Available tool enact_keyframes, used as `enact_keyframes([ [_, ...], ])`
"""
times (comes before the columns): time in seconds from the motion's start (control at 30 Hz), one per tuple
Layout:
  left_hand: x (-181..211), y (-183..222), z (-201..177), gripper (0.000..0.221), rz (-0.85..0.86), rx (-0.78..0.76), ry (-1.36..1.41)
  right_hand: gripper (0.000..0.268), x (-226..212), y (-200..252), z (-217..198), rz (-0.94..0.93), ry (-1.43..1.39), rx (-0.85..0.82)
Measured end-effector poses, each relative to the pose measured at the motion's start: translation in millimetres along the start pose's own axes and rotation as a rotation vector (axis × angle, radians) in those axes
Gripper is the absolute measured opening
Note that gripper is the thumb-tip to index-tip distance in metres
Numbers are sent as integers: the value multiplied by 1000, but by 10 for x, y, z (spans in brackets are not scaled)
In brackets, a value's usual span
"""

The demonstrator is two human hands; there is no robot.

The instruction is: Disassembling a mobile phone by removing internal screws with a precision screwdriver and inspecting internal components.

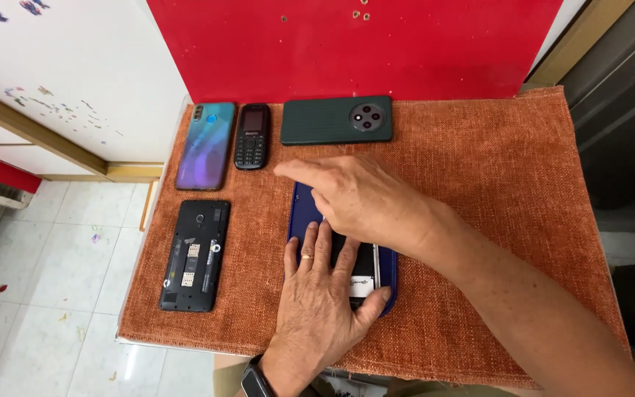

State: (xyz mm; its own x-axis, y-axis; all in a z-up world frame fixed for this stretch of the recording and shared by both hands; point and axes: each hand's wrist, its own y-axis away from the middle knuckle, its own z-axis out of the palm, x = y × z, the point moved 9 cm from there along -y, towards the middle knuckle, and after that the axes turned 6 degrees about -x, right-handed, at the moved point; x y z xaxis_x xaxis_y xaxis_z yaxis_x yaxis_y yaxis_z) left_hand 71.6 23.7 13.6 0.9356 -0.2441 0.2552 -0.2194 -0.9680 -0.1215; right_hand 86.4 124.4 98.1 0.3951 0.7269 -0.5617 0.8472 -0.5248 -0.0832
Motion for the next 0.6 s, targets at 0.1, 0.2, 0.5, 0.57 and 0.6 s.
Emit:
enact_keyframes([
  [0.1, -6, 16, 8, 79, -4, 19, 11, 24, 19, 64, -67, -127, 448, 376],
  [0.2, -14, 11, 19, 80, -8, 29, -6, 44, -24, 29, -54, -183, 266, 245],
  [0.5, 8, 11, -38, 78, 16, 43, 20, 48, 54, -9, -10, -82, 163, 161],
  [0.57, -2, 17, -18, 79, 7, 15, 27, 58, -6, -31, 26, -14, 78, 47],
  [0.6, -5, 14, -2, 79, 0, -10, 36, 69, -5, -36, 88, 53, -5, -65],
])
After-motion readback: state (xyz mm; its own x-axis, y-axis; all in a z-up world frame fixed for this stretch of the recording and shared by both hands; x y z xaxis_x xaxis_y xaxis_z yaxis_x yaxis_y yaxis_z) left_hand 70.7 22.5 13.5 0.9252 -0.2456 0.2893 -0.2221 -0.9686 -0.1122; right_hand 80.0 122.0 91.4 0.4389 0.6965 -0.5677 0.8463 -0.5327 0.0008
